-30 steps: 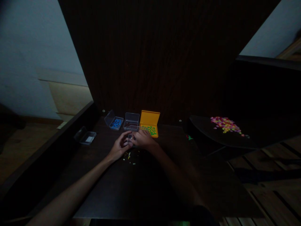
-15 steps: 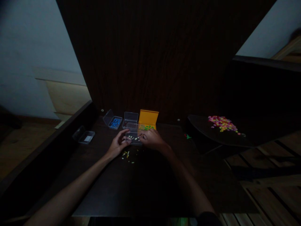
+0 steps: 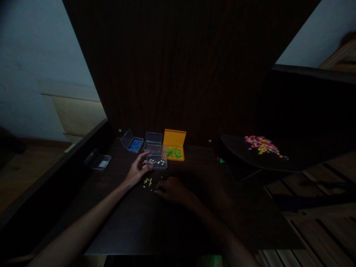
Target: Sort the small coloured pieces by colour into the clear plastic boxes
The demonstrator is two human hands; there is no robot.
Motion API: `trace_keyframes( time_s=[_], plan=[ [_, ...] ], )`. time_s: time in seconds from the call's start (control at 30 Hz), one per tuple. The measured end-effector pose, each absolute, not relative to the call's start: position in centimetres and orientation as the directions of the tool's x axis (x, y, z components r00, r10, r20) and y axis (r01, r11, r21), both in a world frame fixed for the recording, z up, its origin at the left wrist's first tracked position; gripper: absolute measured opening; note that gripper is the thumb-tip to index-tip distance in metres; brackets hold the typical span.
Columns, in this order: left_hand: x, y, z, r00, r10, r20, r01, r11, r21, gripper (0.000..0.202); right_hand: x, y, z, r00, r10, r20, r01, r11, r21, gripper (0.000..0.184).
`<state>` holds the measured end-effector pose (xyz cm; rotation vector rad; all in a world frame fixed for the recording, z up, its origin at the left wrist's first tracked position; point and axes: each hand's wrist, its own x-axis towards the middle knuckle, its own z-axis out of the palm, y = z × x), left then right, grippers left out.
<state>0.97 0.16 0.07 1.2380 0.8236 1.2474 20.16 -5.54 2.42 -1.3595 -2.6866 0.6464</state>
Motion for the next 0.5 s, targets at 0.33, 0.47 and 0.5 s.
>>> trace_keyframes(
  time_s=[0.33, 0.47, 0.5],
  plan=[
    [0.9, 0.3, 0.0, 0.187, 0.970, 0.154, -0.231, -0.109, 0.967, 0.061, 20.0, -6.3, 2.5, -0.606, 0.788, -0.106, 0.760, 0.534, -0.370, 0.020],
    [0.9, 0.2, 0.0, 0.195, 0.968, 0.155, -0.240, -0.107, 0.965, 0.061, 20.0, -5.7, 3.6, -0.579, 0.815, -0.006, 0.722, 0.510, -0.467, 0.017],
    [1.0, 0.2, 0.0, 0.202, 0.967, 0.156, -0.241, -0.105, 0.965, 0.061, 20.0, -5.3, 4.0, -0.550, 0.834, 0.037, 0.717, 0.494, -0.491, 0.018]
  ],
)
